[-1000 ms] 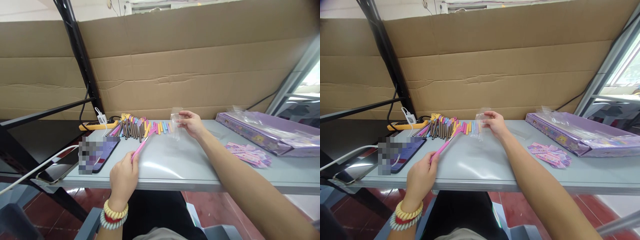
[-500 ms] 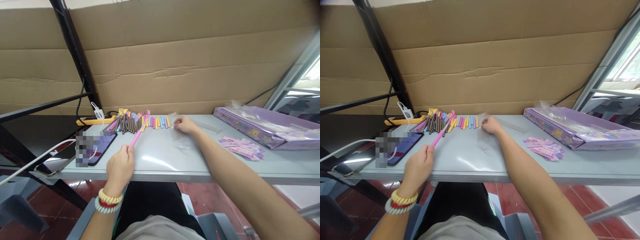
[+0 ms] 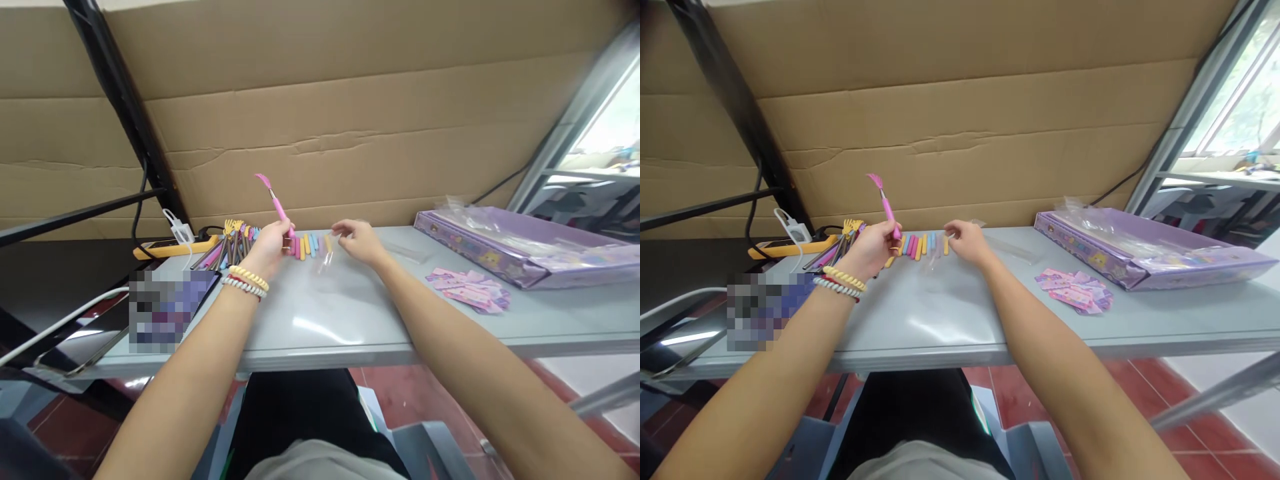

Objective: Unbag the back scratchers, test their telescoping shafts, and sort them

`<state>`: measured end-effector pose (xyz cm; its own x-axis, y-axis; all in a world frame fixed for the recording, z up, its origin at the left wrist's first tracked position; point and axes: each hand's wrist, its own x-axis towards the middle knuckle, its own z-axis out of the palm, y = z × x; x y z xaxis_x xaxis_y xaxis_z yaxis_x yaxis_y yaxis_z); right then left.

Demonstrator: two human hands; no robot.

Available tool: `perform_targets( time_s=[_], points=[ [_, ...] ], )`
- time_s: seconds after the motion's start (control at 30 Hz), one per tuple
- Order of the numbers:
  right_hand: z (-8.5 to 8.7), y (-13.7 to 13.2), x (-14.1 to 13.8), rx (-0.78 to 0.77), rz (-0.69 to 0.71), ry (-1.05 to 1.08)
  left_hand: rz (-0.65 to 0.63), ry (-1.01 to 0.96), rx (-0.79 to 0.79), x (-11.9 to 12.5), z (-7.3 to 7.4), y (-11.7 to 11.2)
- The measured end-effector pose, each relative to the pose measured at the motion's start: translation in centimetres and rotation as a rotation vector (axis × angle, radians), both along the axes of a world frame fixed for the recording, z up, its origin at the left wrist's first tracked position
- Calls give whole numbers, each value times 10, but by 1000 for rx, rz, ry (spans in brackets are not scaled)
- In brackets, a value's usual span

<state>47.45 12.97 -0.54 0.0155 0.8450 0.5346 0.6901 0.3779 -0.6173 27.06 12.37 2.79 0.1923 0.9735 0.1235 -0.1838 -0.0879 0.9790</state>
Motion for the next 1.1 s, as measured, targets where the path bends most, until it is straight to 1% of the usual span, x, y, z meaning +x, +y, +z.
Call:
perform_targets(
  time_s=[0.03, 0.07, 0.13, 0.2, 0.27, 0.33, 0.4, 0.43, 0.47, 0.5, 0.57, 0.6, 0.63, 0.67, 0.73, 0.8, 0.87, 0.93, 1.0, 1.1],
  points=[
    [0, 0, 0, 13, -25, -48, -15, -51, -18, 5, 1, 6],
    [0, 0, 0, -9, -38, -88, -36, -79, -27, 8, 1, 11],
    [-1, 1, 1, -124, -45, -177, -83, -80, -18, 12, -5, 20],
    [-2, 3, 3, -266, -24, -281, -106, -10, 23, 13, -13, 24],
    [-1, 5, 6, -352, 10, -360, -91, 92, 81, 13, -19, 22],
    [0, 5, 9, -322, 25, -370, -60, 234, 155, 12, -20, 13],
    [4, 2, 10, -207, 35, -282, 2, 414, 241, 13, -17, -3],
    [7, -1, 9, -141, 76, -203, 50, 509, 288, 13, -15, -14],
    [9, -4, 8, -92, 156, -110, 83, 575, 323, 14, -13, -26],
    [12, -8, 5, -75, 274, -13, 119, 615, 351, 14, -13, -39],
    [17, -17, -4, -124, 547, 157, 256, 669, 437, 15, -18, -63],
    [18, -22, -9, -175, 649, 211, 293, 693, 461, 15, -23, -72],
    [20, -26, -15, -232, 710, 243, 292, 718, 472, 15, -29, -80],
    [21, -29, -20, -285, 732, 259, 283, 747, 482, 15, -35, -87],
    [21, -33, -29, -372, 728, 261, 266, 805, 497, 14, -45, -94],
    [20, -34, -34, -437, 731, 278, 279, 837, 511, 10, -54, -100],
    [19, -30, -33, -451, 721, 346, 323, 848, 528, 6, -61, -107],
    [18, -25, -29, -431, 670, 434, 344, 881, 569, 3, -69, -116],
    [16, -21, -22, -415, 585, 488, 317, 975, 662, 1, -78, -124],
    [14, -17, -15, -425, 464, 456, 258, 1154, 846, 1, -88, -131]
  ],
)
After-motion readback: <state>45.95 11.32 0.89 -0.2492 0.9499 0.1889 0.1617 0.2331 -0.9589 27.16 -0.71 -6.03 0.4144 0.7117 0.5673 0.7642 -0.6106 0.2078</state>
